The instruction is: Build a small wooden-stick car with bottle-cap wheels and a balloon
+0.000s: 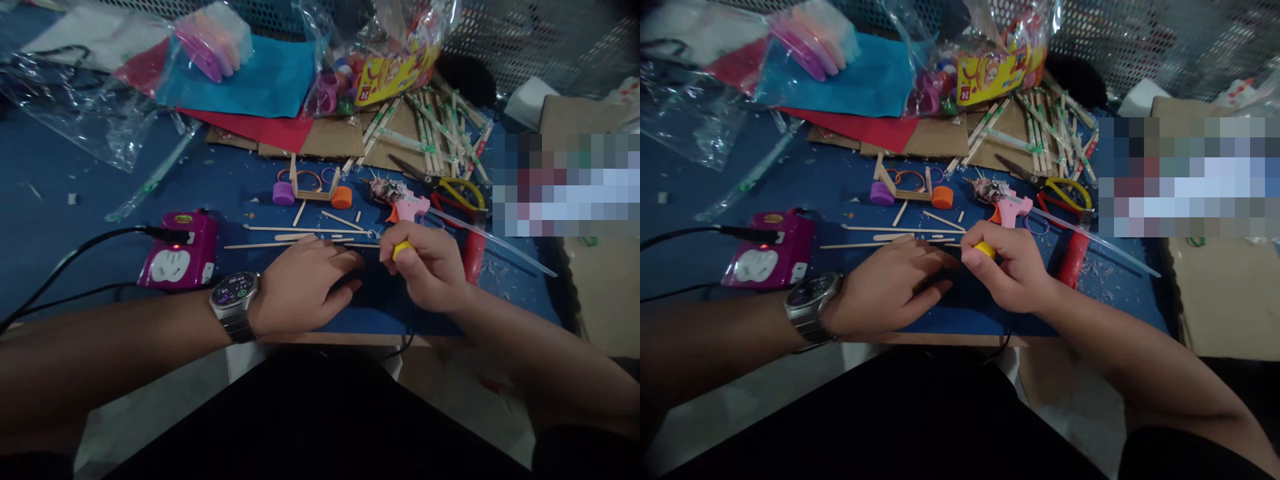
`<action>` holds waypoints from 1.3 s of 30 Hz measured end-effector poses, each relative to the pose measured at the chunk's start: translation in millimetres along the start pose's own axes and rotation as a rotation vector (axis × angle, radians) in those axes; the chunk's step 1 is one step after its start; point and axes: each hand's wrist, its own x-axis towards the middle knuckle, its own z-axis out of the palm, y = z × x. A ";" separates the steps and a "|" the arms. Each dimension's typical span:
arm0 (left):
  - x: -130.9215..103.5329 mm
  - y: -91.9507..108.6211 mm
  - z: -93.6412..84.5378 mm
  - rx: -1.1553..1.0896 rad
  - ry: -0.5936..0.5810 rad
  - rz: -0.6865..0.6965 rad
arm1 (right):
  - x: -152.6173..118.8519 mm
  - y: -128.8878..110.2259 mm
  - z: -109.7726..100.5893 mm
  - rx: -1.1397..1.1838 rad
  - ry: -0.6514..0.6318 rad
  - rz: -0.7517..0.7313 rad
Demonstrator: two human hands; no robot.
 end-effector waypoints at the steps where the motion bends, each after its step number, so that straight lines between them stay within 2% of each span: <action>1: 0.4 -0.5 0.1 0.004 -0.007 -0.014 | -1.5 1.6 1.1 0.040 0.010 0.020; 3: 1.3 -2.0 0.8 0.016 0.004 -0.001 | -3.8 4.6 3.3 0.097 0.042 0.052; 6: 2.7 -4.7 2.8 0.038 0.048 0.071 | -3.0 7.5 4.8 0.057 0.048 0.054; 9: 3.7 -5.8 4.9 0.067 0.057 0.113 | 1.8 8.2 4.8 -0.050 0.033 -0.019; 13: 3.2 -4.4 4.7 0.058 0.070 0.113 | 6.6 7.9 5.9 -0.140 0.084 -0.139; 18: 2.2 -3.9 0.4 -0.046 0.297 0.094 | 7.1 6.5 4.3 -0.124 0.081 -0.177; 21: 2.6 -5.5 -0.8 -0.151 0.330 0.094 | 8.2 4.4 0.5 -0.147 0.026 -0.244; 25: 3.5 -7.1 -0.2 -0.169 0.279 0.127 | 6.7 2.2 -0.6 -0.114 -0.038 -0.226; 31: 0.6 -6.0 7.9 0.081 0.081 0.074 | 2.2 8.3 6.2 -0.112 0.098 -0.098; 35: 4.3 -0.9 10.9 0.173 0.026 0.092 | 7.0 11.9 6.2 -0.145 0.142 -0.178; 39: 7.5 9.0 5.3 0.311 -0.044 0.151 | 12.5 13.5 3.4 -0.183 0.147 -0.275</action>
